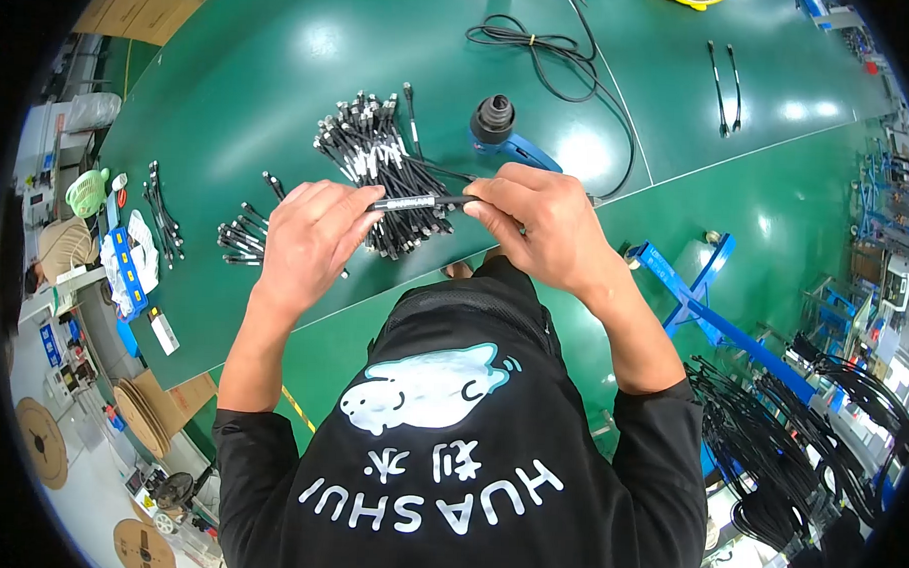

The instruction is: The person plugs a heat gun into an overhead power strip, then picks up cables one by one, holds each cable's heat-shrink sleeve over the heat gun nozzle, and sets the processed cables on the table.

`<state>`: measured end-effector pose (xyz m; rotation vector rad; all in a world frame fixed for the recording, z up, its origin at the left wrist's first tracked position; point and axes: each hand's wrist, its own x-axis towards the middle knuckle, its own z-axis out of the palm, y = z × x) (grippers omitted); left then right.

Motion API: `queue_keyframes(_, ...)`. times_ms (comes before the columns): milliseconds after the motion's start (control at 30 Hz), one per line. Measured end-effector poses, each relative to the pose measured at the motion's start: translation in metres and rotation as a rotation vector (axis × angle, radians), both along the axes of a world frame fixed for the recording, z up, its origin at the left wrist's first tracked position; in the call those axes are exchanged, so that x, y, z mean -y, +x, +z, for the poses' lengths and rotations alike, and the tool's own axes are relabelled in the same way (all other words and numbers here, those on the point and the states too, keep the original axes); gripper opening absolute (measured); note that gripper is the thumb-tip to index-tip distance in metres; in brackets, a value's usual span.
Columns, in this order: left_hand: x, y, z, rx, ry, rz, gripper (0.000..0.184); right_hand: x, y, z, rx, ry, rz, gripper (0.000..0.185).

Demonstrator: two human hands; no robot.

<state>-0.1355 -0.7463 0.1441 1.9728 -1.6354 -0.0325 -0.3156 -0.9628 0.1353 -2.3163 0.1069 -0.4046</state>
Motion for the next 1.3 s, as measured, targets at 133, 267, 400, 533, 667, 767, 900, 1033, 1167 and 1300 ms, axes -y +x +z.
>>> queue_keyframes(133, 0.017, -0.004, 0.001, -0.067, 0.012, -0.040, 0.028, 0.008, -0.008, 0.005, -0.015, 0.024, -0.014, 0.018)
queue_keyframes(267, 0.030, -0.009, 0.001, -0.080, -0.006, -0.068, 0.030, 0.017, -0.012, 0.006, 0.036, -0.023, 0.009, 0.018)
queue_keyframes(400, 0.037, -0.012, 0.002, -0.145, -0.009, -0.070, 0.033, 0.025, -0.014, 0.008, 0.035, -0.024, 0.014, 0.017)
queue_keyframes(533, 0.042, -0.014, 0.004, -0.160, 0.000, -0.064, 0.038, 0.030, -0.014, 0.008, 0.031, -0.012, 0.024, 0.013)
queue_keyframes(667, 0.045, -0.014, 0.004, -0.157, 0.012, -0.069, 0.039, 0.034, -0.014, 0.007, 0.014, 0.006, 0.035, 0.015)
queue_keyframes(767, 0.048, -0.016, 0.001, -0.157, -0.007, -0.074, 0.040, 0.026, -0.009, 0.006, 0.024, 0.110, -0.019, 0.019)
queue_keyframes(900, 0.052, -0.019, 0.000, -0.149, 0.000, -0.045, 0.035, 0.028, -0.004, 0.000, 0.049, -0.037, 0.024, 0.033)
queue_keyframes(1033, 0.053, -0.017, 0.001, -0.137, 0.004, -0.041, 0.033, 0.030, 0.000, -0.006, 0.128, -0.063, 0.029, 0.032)
queue_keyframes(1167, 0.052, -0.016, 0.001, -0.141, 0.015, -0.033, 0.034, 0.032, 0.003, -0.005, 0.146, -0.015, 0.053, 0.029)
queue_keyframes(1300, 0.051, -0.014, 0.000, -0.129, 0.010, -0.034, 0.035, 0.033, 0.005, -0.005, 0.140, 0.002, 0.064, 0.028)
